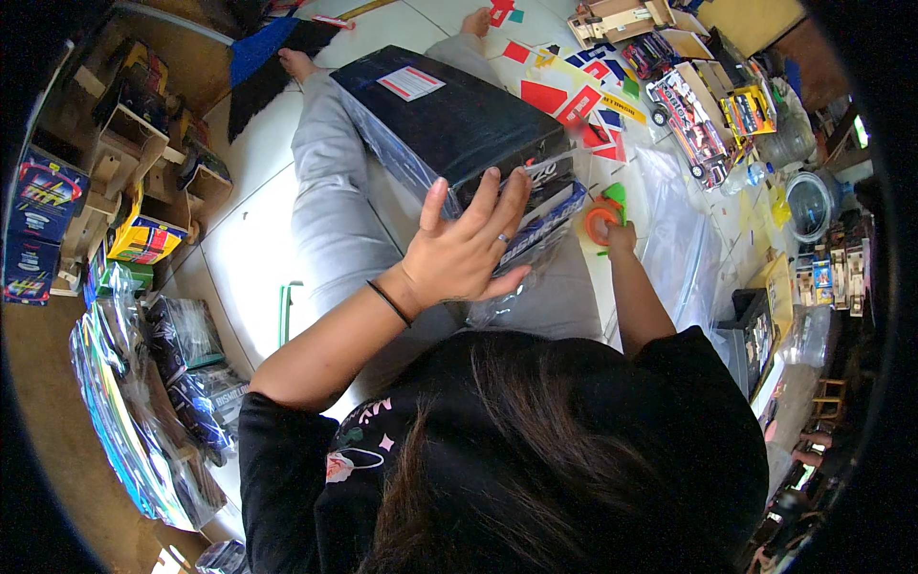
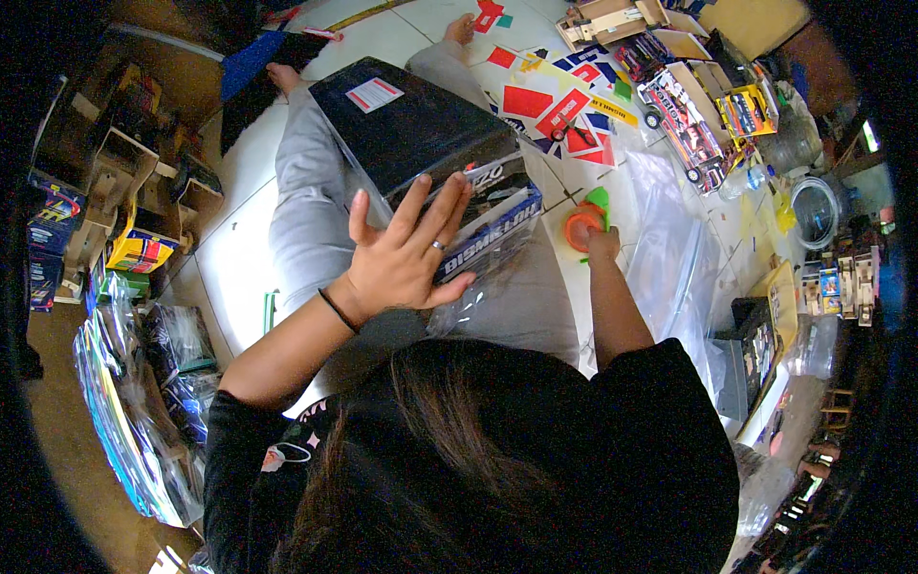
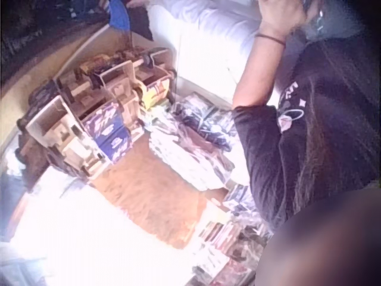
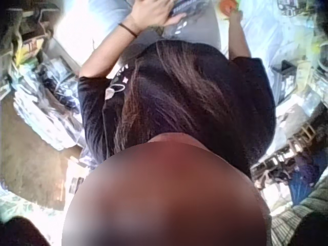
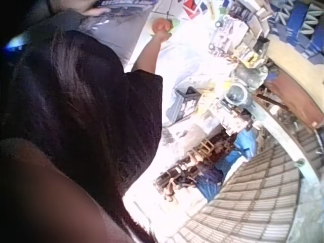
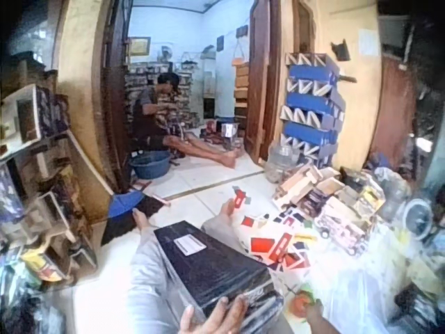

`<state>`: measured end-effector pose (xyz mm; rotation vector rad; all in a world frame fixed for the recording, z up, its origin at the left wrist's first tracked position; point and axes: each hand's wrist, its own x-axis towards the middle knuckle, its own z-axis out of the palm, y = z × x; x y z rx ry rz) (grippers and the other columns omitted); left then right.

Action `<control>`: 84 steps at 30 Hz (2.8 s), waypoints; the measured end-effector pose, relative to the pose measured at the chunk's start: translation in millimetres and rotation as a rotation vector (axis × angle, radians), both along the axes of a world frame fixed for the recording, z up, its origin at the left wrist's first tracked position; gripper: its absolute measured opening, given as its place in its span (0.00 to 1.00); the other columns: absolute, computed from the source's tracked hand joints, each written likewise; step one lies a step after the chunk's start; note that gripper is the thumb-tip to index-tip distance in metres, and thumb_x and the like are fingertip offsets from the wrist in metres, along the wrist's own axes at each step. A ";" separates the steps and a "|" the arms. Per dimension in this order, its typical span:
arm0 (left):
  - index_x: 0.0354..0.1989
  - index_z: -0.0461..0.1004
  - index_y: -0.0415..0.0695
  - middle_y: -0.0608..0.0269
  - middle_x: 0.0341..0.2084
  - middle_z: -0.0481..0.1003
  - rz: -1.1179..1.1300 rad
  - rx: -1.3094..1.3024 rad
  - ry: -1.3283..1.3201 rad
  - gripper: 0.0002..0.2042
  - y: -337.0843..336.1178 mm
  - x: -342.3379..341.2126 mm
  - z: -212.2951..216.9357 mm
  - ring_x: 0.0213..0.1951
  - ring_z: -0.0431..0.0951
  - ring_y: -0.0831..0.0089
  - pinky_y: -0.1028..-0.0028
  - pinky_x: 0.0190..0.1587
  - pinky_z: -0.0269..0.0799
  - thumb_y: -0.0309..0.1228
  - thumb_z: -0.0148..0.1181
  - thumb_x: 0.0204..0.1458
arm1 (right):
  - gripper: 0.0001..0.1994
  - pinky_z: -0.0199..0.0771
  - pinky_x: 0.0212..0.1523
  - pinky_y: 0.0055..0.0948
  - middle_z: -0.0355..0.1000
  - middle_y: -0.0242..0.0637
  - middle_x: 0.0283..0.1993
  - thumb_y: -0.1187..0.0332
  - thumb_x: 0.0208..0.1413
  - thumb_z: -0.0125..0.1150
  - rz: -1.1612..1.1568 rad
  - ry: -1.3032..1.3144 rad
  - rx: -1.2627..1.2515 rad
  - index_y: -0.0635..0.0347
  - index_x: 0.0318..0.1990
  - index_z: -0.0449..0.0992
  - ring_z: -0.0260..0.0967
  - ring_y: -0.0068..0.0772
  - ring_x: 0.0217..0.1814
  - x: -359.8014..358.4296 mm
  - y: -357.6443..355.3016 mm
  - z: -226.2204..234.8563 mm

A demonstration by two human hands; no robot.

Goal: The person wraps a toy car box in clear plastic film, seals it with tape, and then cuts a red sticker with scissors. The person handles the box, plastic wrap, tape dispenser, and scissors while sitting on the floor.

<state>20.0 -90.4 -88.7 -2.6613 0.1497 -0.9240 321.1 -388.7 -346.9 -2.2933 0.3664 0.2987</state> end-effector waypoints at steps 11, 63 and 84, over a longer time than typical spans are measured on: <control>0.56 0.67 0.43 0.64 0.58 0.64 -0.040 -0.064 -0.129 0.35 0.7 4.4 -8.7 0.51 0.64 0.72 0.55 0.61 0.38 0.58 0.40 0.48 | 0.24 0.66 0.53 0.30 0.68 0.35 0.50 0.74 0.46 0.54 0.540 -0.911 0.726 0.63 0.55 0.67 0.67 0.34 0.52 -104.1 104.3 328.7; 0.53 0.72 0.47 0.68 0.57 0.67 -0.160 -0.238 -0.166 0.32 7.6 -3.5 -29.9 0.50 0.67 0.73 0.62 0.51 0.46 0.56 0.49 0.44 | 0.24 0.71 0.48 0.33 0.68 0.47 0.44 0.72 0.36 0.64 1.054 -1.054 -0.011 0.61 0.48 0.74 0.71 0.45 0.47 -228.3 81.4 326.4; 0.63 0.61 0.58 0.65 0.62 0.60 -0.172 -0.068 -0.050 0.30 6.9 -13.7 -23.7 0.64 0.55 0.66 0.50 0.61 0.30 0.56 0.42 0.51 | 0.24 0.74 0.42 0.37 0.67 0.44 0.43 0.68 0.36 0.66 1.143 -0.843 -0.081 0.62 0.47 0.74 0.72 0.46 0.43 -257.1 45.9 299.6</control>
